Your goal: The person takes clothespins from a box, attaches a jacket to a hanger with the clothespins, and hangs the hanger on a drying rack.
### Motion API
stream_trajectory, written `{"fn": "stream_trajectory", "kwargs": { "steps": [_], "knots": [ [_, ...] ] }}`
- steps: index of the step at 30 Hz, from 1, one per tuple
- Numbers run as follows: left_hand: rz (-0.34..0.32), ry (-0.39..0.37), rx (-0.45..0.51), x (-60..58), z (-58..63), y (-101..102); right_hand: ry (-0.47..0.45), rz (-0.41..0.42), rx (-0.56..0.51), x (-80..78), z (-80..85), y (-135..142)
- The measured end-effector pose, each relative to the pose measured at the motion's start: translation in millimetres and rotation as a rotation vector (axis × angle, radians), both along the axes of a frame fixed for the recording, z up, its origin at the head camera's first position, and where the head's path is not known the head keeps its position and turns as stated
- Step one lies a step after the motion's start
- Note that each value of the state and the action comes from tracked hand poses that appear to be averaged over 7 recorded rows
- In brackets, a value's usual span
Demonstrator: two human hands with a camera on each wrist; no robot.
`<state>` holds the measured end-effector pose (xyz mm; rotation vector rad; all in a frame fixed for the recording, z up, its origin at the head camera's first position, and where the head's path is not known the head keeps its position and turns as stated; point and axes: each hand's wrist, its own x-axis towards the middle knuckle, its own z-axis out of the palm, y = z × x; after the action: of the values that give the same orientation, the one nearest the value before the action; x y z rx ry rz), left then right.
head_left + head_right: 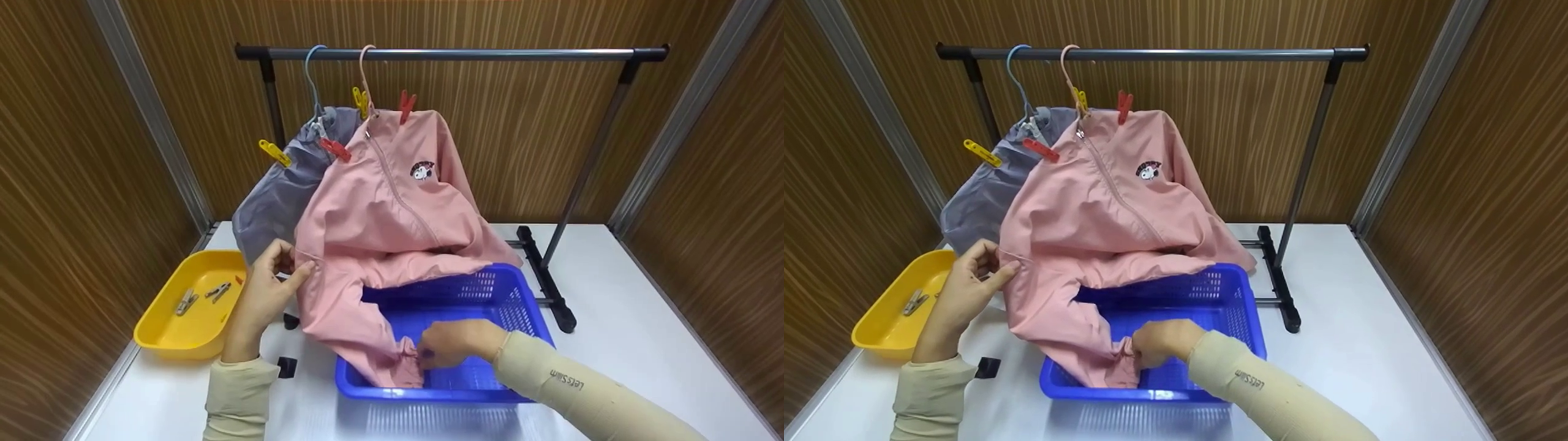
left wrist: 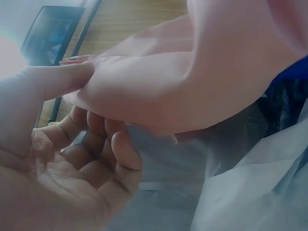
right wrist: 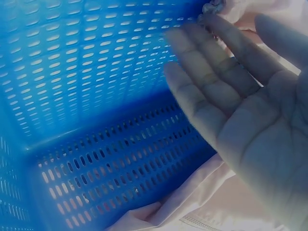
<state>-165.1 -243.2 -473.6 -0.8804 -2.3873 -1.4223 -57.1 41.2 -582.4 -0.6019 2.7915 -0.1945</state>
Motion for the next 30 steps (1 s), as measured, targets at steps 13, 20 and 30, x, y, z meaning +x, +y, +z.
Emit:
{"fn": "stream_trajectory", "kwargs": {
  "steps": [13,20,30],
  "knots": [
    [0.048,0.051,-0.135,-1.3,-5.7,3.3,-0.027,0.055,-0.033,-4.9,-2.5,-4.6],
    [0.028,0.049,-0.108,-1.6,-5.9,4.7,-0.01,0.073,-0.087,-6.4,-3.2,-5.2],
    [0.016,0.067,-0.115,0.0,-7.5,5.4,0.125,0.089,-0.156,-5.5,3.1,2.6]
  ]
}}
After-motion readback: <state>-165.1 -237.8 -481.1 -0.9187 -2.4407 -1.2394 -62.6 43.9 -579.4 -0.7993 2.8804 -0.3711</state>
